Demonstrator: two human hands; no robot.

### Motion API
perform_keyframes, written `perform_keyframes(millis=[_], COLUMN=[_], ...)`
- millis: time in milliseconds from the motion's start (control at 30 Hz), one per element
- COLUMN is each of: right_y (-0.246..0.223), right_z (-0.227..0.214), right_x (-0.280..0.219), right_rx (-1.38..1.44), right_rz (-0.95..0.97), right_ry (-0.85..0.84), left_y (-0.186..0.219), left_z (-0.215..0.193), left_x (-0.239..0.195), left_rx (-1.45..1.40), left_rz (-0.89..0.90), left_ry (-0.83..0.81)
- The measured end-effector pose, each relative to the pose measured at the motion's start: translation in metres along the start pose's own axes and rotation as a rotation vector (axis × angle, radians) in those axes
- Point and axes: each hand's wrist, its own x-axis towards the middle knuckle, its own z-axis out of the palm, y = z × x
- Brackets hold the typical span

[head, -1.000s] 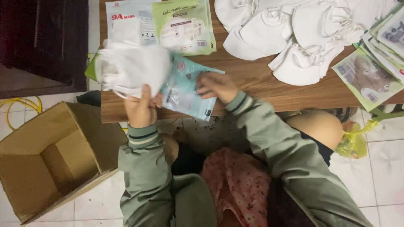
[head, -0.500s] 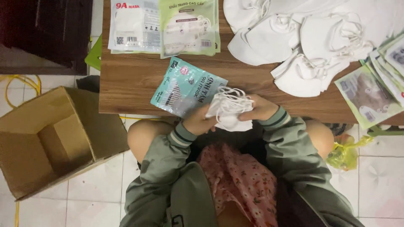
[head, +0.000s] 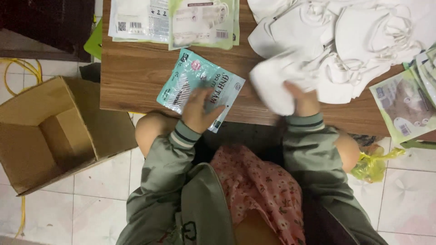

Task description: The person sits at a wooden table and repeatedly picks up white face masks, folds them, and places them into plastic packaging. They handle loose masks and sealed packages labeled '9A MASK' throughout the process.

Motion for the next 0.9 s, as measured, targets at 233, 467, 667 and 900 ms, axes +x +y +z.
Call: perform_keyframes(millis=[233,467,667,900], right_y=[0.007,0.026,0.001,-0.017], right_z=[-0.022,-0.022,-0.018,0.077], right_x=[-0.007,0.001,-0.015,-0.069], right_rx=[0.875,0.956,0.617,0.614], right_rz=[-0.14,-0.094,-0.142,-0.068], right_ry=[-0.093,-0.02,-0.163,-0.638], left_y=[0.014,-0.018,-0.043,-0.05], left_z=[0.031,0.051,0.053,0.074], left_x=[-0.019,-0.011,0.002,0.01], left_rx=[0.353,0.497,0.297,0.136], left_rz=[-0.037,-0.082,-0.125,-0.229], left_ry=[0.015,-0.075,0.003,-0.13])
